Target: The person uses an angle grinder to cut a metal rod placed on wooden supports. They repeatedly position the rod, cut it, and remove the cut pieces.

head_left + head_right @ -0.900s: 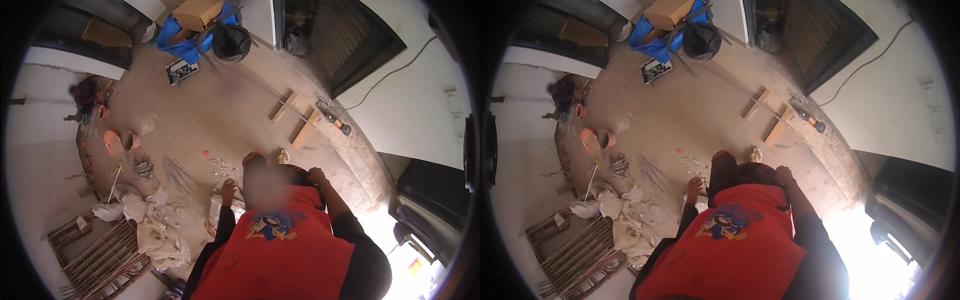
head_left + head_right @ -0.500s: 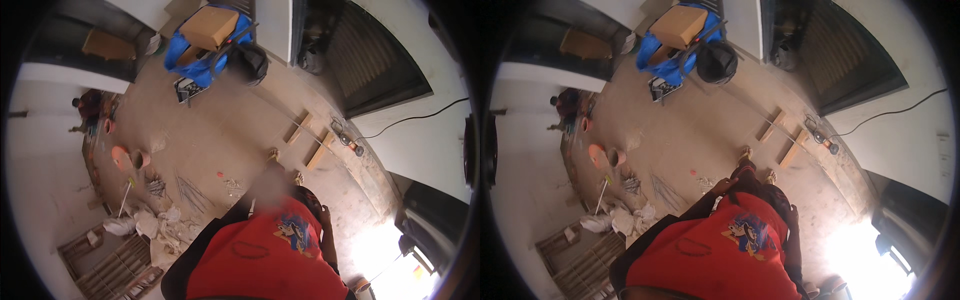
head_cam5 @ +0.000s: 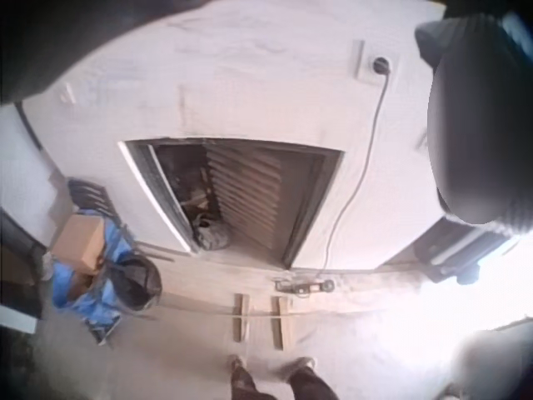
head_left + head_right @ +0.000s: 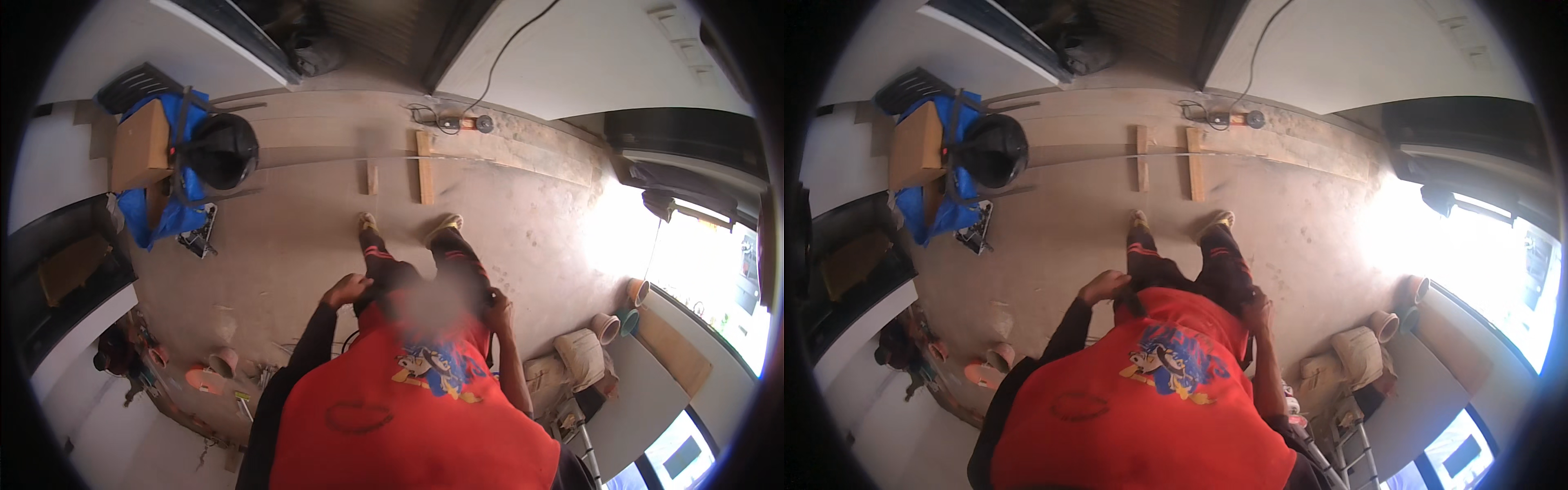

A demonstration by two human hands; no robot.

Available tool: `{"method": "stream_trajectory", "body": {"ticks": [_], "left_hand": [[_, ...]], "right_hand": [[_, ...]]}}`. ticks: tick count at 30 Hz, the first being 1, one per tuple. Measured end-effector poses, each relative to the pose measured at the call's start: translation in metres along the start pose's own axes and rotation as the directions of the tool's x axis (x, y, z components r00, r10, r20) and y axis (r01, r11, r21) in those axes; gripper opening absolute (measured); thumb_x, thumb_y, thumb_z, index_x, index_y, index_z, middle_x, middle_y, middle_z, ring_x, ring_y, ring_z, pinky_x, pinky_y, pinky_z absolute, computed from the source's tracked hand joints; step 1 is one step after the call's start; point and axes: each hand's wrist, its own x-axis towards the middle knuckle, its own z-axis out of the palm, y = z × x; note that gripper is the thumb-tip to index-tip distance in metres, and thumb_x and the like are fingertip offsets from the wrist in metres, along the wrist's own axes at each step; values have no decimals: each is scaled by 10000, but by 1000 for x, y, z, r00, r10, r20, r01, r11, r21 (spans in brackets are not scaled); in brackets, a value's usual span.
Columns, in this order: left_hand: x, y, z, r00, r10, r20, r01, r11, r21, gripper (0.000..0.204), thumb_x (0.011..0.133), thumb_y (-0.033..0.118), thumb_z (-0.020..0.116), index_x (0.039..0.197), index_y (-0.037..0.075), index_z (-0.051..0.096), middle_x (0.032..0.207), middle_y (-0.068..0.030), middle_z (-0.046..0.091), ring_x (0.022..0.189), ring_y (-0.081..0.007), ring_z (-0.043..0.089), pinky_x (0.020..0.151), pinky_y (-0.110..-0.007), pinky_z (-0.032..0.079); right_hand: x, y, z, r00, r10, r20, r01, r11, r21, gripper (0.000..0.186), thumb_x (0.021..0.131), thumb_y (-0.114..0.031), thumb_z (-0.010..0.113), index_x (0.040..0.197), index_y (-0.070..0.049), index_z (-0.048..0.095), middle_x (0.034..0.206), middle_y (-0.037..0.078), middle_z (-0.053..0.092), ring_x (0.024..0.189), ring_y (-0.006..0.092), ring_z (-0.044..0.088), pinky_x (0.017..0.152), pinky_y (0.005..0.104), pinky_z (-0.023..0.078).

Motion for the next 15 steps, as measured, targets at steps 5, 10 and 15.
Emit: {"method": "stream_trajectory", "body": {"ticks": [5,10,15], "left_hand": [[12,74,4,979,-172,110,191,961,-200,446,952,391,523,865,-33,630,755,-221,611,767,-367,621,736,-452,463],[90,93,85,890,-211,405,257,965,-62,259,910,288,611,863,36,652,847,-143,679,789,-274,672,707,-381,494],[246,37,112,905,-147,400,224,963,-152,197,906,223,645,984,43,626,900,-120,688,834,-240,678,760,-367,513]], "right_hand": [[15,23,-33,929,89,358,-85,996,-27,586,742,-154,641,1315,-138,520,882,230,664,817,406,662,726,470,541],[78,36,-27,769,233,595,-378,917,129,684,681,-163,751,1316,-71,514,1101,232,654,997,370,647,833,466,522],[200,102,76,999,20,-30,-15,988,153,727,699,-236,798,1315,-12,485,1276,234,531,1164,434,505,1001,525,381]]}}
